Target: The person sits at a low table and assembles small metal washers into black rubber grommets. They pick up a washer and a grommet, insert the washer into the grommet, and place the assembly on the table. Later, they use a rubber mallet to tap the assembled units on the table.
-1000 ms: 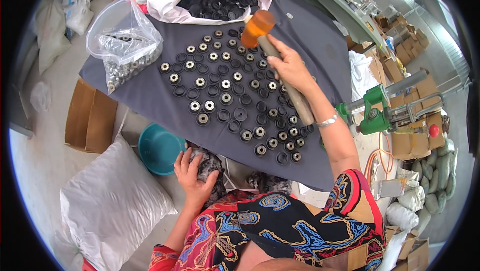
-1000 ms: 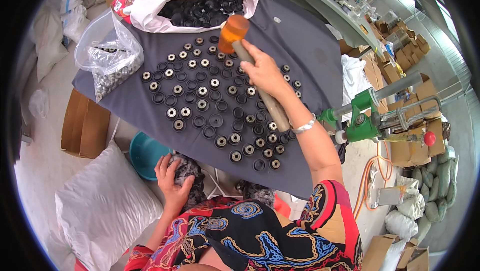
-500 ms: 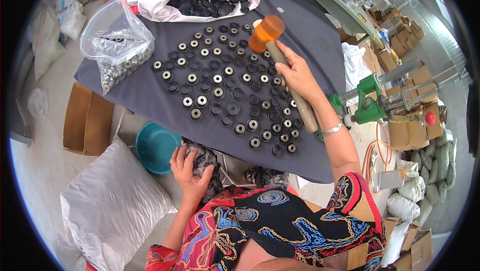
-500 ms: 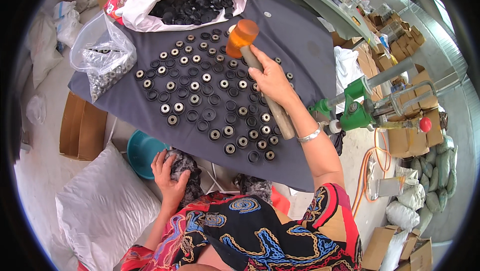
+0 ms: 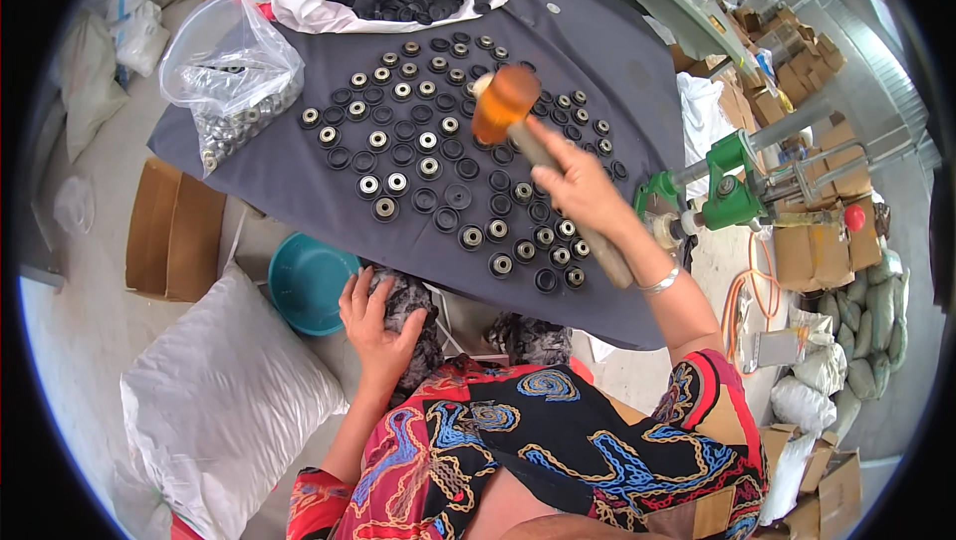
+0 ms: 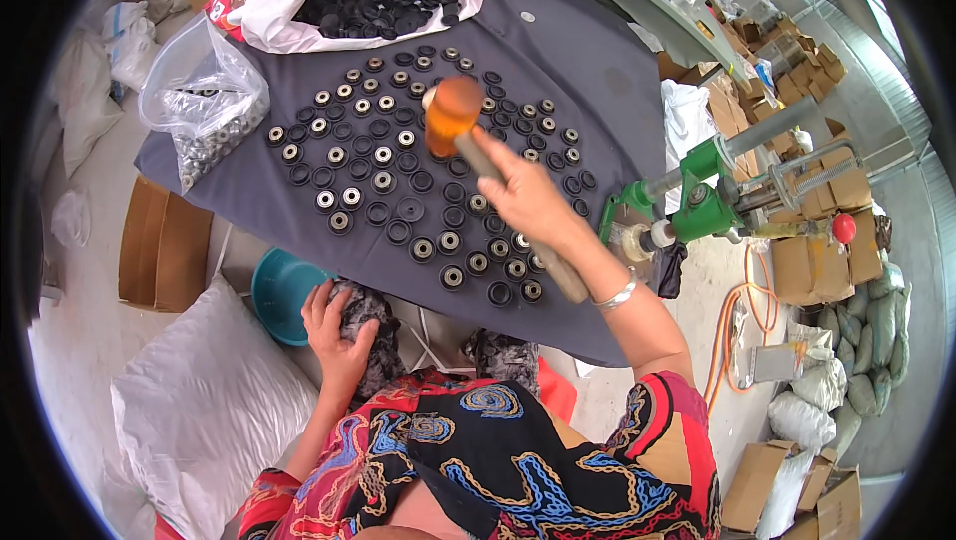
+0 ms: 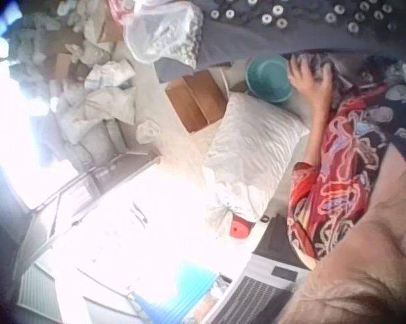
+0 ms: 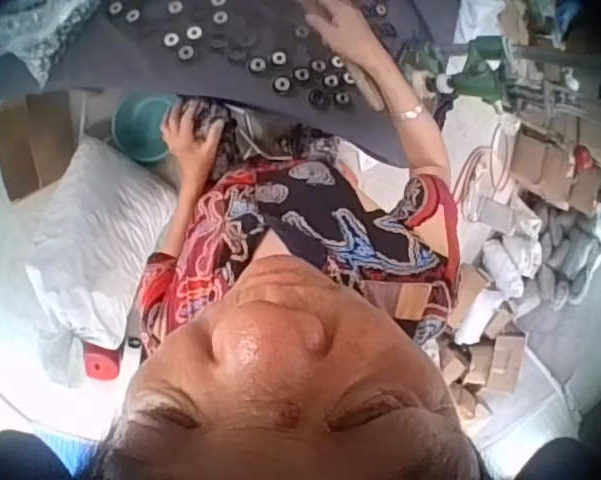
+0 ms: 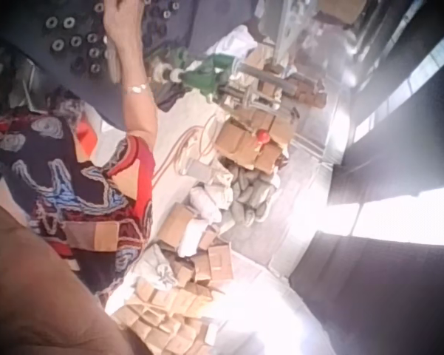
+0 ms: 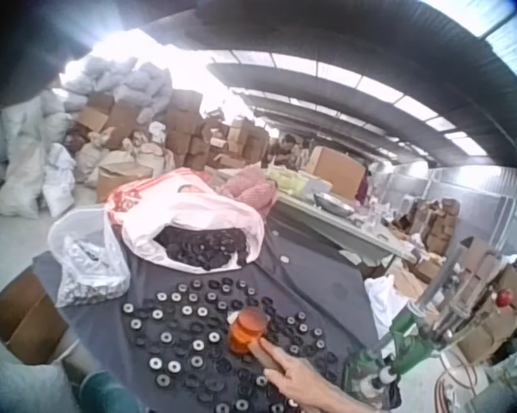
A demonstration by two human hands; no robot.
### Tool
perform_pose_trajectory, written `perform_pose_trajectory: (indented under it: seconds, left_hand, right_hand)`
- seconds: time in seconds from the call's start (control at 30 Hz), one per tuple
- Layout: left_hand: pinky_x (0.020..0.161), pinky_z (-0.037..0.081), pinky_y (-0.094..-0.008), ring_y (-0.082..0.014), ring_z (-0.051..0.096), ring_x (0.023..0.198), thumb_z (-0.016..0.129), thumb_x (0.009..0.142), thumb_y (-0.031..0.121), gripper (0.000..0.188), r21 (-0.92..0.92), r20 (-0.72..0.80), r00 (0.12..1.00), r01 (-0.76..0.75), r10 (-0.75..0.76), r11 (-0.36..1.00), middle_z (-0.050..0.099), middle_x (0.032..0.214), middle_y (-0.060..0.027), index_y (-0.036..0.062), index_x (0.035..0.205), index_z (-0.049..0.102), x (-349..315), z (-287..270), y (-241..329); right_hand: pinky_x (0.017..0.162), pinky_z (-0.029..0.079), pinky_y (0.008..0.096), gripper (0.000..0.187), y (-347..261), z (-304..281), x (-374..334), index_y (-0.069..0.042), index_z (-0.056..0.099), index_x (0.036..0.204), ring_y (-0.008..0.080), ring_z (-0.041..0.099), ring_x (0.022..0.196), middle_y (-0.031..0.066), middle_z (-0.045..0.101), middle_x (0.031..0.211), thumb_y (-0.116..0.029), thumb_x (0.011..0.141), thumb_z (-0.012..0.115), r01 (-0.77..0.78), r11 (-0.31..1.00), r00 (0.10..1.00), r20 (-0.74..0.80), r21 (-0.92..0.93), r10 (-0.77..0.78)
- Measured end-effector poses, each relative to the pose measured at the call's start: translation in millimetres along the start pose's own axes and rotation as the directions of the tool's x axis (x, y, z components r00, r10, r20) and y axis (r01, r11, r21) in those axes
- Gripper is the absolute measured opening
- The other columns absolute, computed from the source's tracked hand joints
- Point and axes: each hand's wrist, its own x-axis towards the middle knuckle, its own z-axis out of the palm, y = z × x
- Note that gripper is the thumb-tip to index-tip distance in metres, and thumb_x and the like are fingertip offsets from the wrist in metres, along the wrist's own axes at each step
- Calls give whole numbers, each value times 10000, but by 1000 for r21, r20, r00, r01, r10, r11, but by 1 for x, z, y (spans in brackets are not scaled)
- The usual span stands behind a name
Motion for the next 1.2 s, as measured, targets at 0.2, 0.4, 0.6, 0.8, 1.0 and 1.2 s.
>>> perform_pose_trajectory:
  seconds: [0.2,0.4,0.6,0.8,1.0,1.2]
  left_hand:
    - [991,362,-480,-394,462,1178,767,644,285,517,10,-13,1000,10,-10,1000,549,1259,-165,65,1092,633,-3,1,-1]
    - [980,357,-494,-396,456,1194,784,630,322,526,8,-16,1000,17,-17,1000,553,1248,-156,80,1075,643,-1,0,-4]
    - [984,355,-495,-397,454,1201,784,630,324,528,-31,-28,999,23,-24,999,554,1247,-157,77,1075,642,-2,-3,-9]
    - [992,364,-486,-403,457,1187,771,637,303,521,-27,0,999,40,-40,999,559,1260,-165,57,1079,644,1,-6,-5]
    - [982,354,-489,-398,450,1210,794,609,290,534,-55,-18,999,49,-50,997,553,1245,-167,71,1073,644,0,-7,-9]
    - [983,350,-492,-402,454,1199,791,610,298,536,-54,-14,999,38,-39,998,563,1229,-173,67,1072,648,2,-7,-8]
  right_hand:
    - [541,467,217,633,-9,4,4,-178,298,1487,46,494,565,59,584,1112,-96,908,540,-149,988,987,68,38,146]
    - [596,499,246,625,-17,19,28,-148,313,1477,77,536,606,83,570,1230,-79,900,542,136,989,991,6,-55,-136]
    - [593,505,252,619,-18,24,38,-134,327,1470,92,553,616,100,590,1112,-79,890,538,-11,1000,995,94,-13,13]
    - [513,481,236,636,-35,24,80,-159,313,1479,69,506,544,71,586,1051,-83,888,535,113,993,993,-13,-20,-113]
    - [500,472,238,633,-13,37,102,-131,315,1476,71,503,526,58,588,928,-86,881,524,58,998,996,69,-35,-55]
    - [732,449,293,611,-27,33,124,-76,347,1444,184,540,840,127,566,1047,-93,865,540,139,988,990,-25,-63,-141]
